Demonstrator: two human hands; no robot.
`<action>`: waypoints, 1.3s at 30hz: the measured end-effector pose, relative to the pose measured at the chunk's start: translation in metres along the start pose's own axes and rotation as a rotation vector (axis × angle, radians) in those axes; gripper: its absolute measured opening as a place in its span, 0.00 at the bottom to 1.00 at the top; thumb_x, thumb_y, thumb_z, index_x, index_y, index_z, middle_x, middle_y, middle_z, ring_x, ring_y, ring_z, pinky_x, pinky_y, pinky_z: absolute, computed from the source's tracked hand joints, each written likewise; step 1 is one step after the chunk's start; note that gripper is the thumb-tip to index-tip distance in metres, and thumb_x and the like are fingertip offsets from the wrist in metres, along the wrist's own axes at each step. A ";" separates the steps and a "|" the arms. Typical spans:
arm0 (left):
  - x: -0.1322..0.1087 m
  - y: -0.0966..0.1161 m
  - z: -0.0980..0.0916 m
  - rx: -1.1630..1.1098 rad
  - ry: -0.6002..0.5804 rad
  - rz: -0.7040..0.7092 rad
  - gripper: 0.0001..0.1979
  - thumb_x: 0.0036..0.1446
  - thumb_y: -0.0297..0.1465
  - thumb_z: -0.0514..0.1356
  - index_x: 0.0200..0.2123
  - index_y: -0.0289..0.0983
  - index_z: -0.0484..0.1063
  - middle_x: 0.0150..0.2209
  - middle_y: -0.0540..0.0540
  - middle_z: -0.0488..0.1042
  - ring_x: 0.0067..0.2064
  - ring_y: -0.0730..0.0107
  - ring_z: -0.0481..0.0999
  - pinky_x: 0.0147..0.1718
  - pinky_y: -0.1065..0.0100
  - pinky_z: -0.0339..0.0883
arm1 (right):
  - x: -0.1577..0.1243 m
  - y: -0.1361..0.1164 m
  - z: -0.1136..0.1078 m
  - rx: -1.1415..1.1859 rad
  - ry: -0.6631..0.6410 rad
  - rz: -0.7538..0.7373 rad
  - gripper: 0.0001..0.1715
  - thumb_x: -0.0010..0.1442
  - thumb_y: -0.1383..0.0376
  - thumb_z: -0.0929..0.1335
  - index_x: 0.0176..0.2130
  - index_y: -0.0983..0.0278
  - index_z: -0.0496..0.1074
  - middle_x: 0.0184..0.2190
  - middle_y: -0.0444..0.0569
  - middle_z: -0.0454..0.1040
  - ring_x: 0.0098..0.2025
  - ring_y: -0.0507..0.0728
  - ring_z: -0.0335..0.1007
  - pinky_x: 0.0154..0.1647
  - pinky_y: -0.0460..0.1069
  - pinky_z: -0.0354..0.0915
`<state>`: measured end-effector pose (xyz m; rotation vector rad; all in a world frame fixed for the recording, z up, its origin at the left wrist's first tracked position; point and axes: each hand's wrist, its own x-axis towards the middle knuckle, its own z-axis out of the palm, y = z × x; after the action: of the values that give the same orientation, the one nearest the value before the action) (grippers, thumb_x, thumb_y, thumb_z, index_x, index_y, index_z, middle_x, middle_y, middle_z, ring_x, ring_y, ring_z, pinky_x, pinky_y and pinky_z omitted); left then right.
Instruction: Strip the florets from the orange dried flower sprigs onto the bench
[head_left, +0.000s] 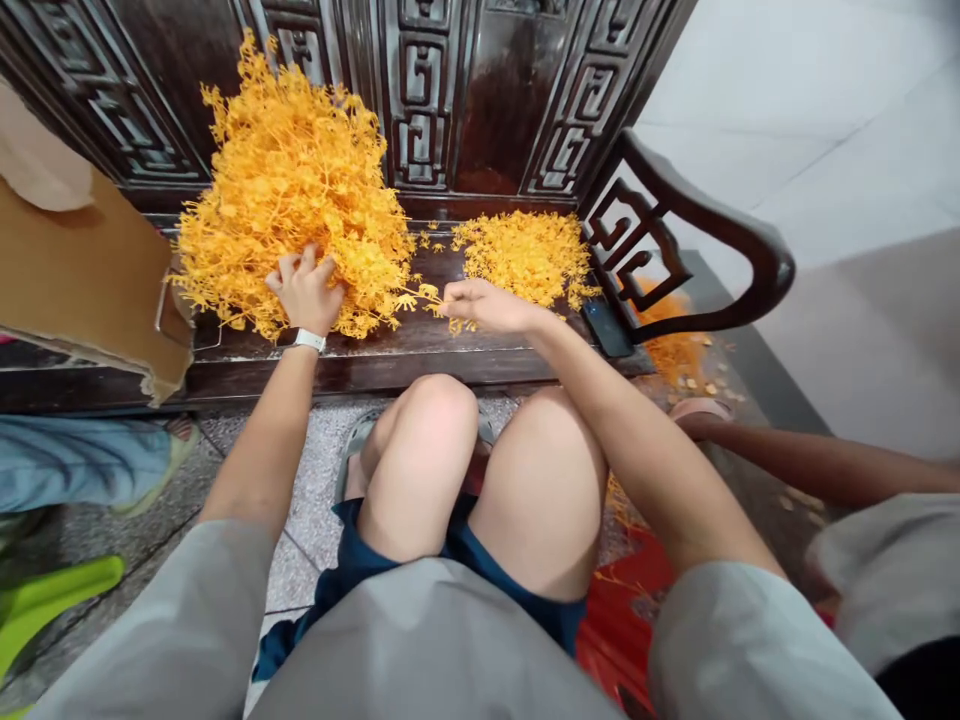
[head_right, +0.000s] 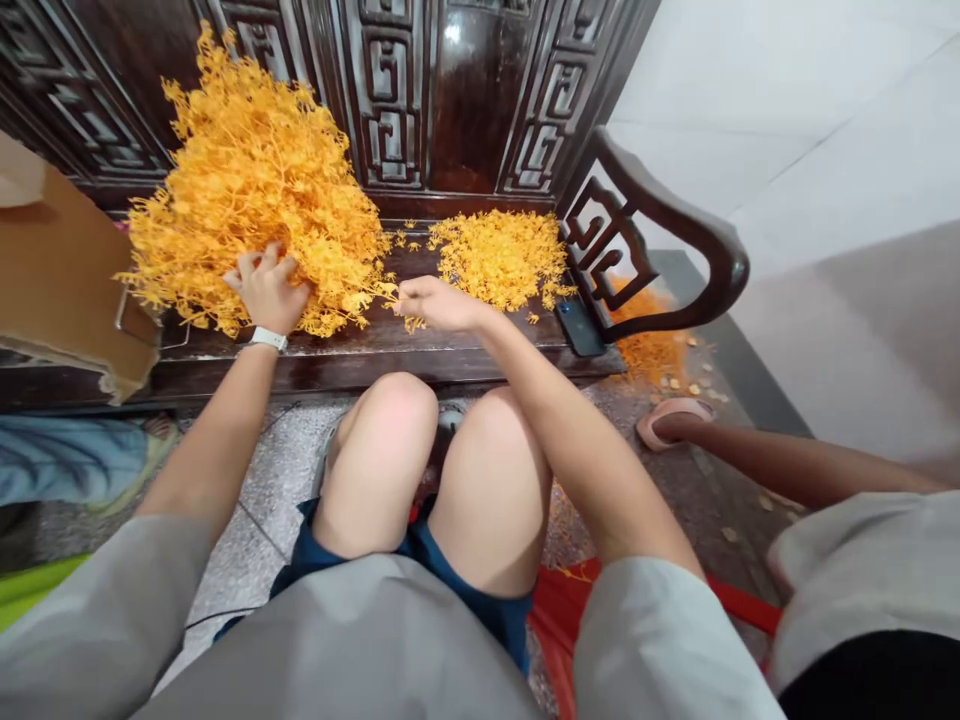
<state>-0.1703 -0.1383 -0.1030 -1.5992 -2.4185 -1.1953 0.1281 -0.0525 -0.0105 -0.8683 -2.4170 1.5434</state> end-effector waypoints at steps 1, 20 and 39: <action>0.003 0.001 -0.002 0.007 -0.010 0.009 0.18 0.61 0.38 0.64 0.52 0.40 0.83 0.75 0.35 0.69 0.76 0.21 0.54 0.69 0.21 0.36 | -0.005 -0.001 -0.003 0.067 0.003 0.025 0.20 0.71 0.67 0.71 0.29 0.61 0.61 0.21 0.36 0.53 0.23 0.48 0.47 0.25 0.46 0.46; 0.024 0.046 -0.027 -0.005 -0.264 0.239 0.39 0.65 0.55 0.63 0.73 0.47 0.68 0.79 0.44 0.62 0.84 0.37 0.38 0.77 0.36 0.41 | 0.030 0.023 0.015 -0.009 0.214 -0.099 0.25 0.68 0.74 0.73 0.24 0.63 0.62 0.20 0.38 0.55 0.27 0.48 0.49 0.30 0.49 0.47; 0.061 0.028 0.008 0.214 -0.382 0.271 0.37 0.54 0.43 0.71 0.67 0.41 0.77 0.74 0.32 0.70 0.76 0.32 0.65 0.76 0.34 0.52 | 0.006 0.013 0.009 -0.284 0.070 -0.039 0.23 0.71 0.72 0.69 0.26 0.63 0.60 0.24 0.41 0.61 0.31 0.51 0.54 0.36 0.52 0.46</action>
<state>-0.1747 -0.0803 -0.0683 -2.1519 -2.3124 -0.6131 0.1246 -0.0519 -0.0268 -0.8985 -2.6240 1.1517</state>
